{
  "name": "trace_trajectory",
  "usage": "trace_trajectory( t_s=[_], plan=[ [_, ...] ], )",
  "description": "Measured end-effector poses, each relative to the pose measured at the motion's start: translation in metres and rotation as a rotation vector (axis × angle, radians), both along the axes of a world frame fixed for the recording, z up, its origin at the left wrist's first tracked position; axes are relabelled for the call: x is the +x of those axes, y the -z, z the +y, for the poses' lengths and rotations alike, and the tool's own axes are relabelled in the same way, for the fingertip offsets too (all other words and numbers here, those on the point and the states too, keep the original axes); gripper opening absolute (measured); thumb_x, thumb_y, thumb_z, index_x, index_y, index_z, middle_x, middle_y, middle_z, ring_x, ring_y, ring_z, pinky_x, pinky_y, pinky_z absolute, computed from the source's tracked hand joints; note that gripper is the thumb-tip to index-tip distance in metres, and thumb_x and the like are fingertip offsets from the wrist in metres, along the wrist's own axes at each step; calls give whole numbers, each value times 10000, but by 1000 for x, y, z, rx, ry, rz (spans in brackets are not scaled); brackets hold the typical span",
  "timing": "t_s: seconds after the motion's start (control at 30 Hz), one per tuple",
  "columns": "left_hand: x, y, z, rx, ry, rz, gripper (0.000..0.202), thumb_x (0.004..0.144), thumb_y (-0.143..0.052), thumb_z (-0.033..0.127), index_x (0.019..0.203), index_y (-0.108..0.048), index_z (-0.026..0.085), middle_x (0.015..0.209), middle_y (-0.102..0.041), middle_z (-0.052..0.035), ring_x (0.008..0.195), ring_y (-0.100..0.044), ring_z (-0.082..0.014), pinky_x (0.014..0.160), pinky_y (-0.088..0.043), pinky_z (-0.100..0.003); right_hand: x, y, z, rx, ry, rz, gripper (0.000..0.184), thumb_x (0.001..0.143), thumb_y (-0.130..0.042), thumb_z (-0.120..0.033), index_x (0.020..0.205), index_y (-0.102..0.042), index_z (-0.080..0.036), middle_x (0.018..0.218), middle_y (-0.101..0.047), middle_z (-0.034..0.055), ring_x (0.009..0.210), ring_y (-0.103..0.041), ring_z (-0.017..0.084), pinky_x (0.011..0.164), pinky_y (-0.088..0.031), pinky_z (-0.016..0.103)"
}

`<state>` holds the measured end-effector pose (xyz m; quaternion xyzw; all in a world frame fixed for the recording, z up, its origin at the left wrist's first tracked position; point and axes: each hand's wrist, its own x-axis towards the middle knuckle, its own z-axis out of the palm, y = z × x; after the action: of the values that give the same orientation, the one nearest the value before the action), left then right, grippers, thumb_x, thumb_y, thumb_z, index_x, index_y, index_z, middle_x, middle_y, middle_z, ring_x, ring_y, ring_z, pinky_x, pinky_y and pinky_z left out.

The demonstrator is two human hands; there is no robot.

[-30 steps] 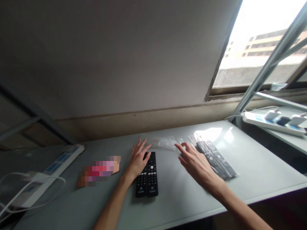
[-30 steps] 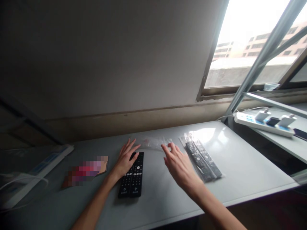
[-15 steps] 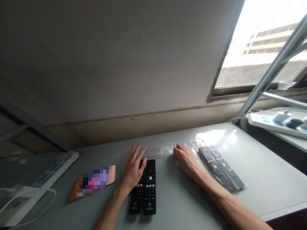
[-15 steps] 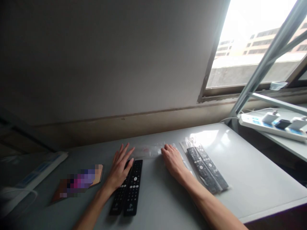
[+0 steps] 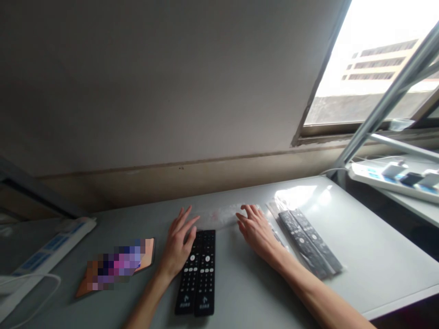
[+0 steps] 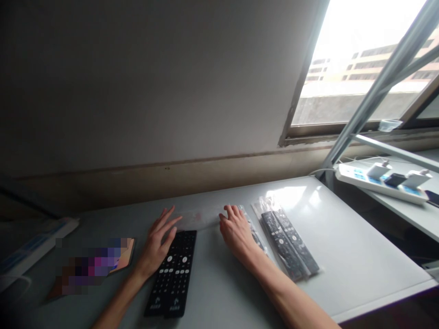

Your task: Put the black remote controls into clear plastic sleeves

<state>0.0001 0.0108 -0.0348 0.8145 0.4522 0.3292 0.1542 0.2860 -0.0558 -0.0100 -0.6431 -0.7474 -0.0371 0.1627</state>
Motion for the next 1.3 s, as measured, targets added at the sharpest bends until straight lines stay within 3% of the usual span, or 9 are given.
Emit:
trace_trajectory(
  t_s=[0.17,0.37,0.5,0.63,0.8,0.93,1.07,1.17,1.3],
  plan=[
    [-1,-5,-4,5,69,1,347,1067,-477,388,1193,-785,292,1468,-673,-29,1529,-458,-281,1267,-402,-561,-2,16,-2,-63,-79,-14,448,1027,-500,-125,1458,-610,-75,1489,-621,201,1368,-581,317,1128,-495,456],
    [-1,5,1,-71,121,107,416,1088,-428,409,1354,-724,286,1540,-614,-44,1496,-509,-266,1270,-389,-579,0,38,-3,-73,-62,-16,634,979,-392,-9,1610,-434,-60,1639,-456,226,1529,-455,315,1198,-444,499],
    [0,9,4,-81,110,180,438,1084,-434,424,1439,-663,307,1609,-540,-23,1583,-374,-274,1293,-328,-584,5,22,0,-42,-41,28,667,965,-397,-7,1616,-449,-146,1615,-519,173,1492,-501,291,1186,-448,488],
    [2,6,2,-94,61,196,430,1062,-478,444,1411,-688,309,1605,-546,-8,1613,-294,-329,1293,-296,-613,16,-6,-7,26,169,68,501,1030,-440,-124,1513,-568,-145,1518,-598,183,1367,-567,314,1125,-472,482],
    [2,6,0,-62,84,144,397,1050,-481,428,1312,-750,300,1514,-641,-18,1536,-428,-321,1265,-356,-597,26,-10,-63,73,400,-17,495,1065,-471,-284,1545,-509,-165,1384,-625,204,1197,-619,352,989,-507,475],
    [2,9,1,-33,103,110,426,1053,-477,428,1377,-709,275,1593,-562,-49,1562,-387,-316,1279,-329,-598,26,8,-109,54,411,-69,504,1044,-531,-290,1544,-490,-241,1176,-673,151,1022,-682,314,851,-541,412],
    [2,8,1,40,11,14,465,1051,-480,408,1466,-626,258,1703,-404,-76,1623,-256,-344,1296,-254,-639,27,11,-122,-52,389,-98,492,1009,-561,-193,1499,-526,-203,1108,-694,138,853,-717,270,718,-546,356],
    [1,3,2,78,-52,-106,443,1061,-449,424,1403,-651,230,1630,-489,-114,1557,-397,-306,1287,-326,-556,31,-4,-118,-46,365,-84,512,985,-574,-151,1493,-529,-192,1155,-702,141,804,-725,263,679,-544,352],
    [0,-9,-2,80,-49,-219,441,1069,-420,475,1315,-680,218,1440,-631,-124,1409,-552,-276,1239,-403,-498,30,-38,-92,140,295,86,465,1026,-584,-231,1489,-541,-219,1191,-714,131,856,-730,272,682,-550,350]
  ],
)
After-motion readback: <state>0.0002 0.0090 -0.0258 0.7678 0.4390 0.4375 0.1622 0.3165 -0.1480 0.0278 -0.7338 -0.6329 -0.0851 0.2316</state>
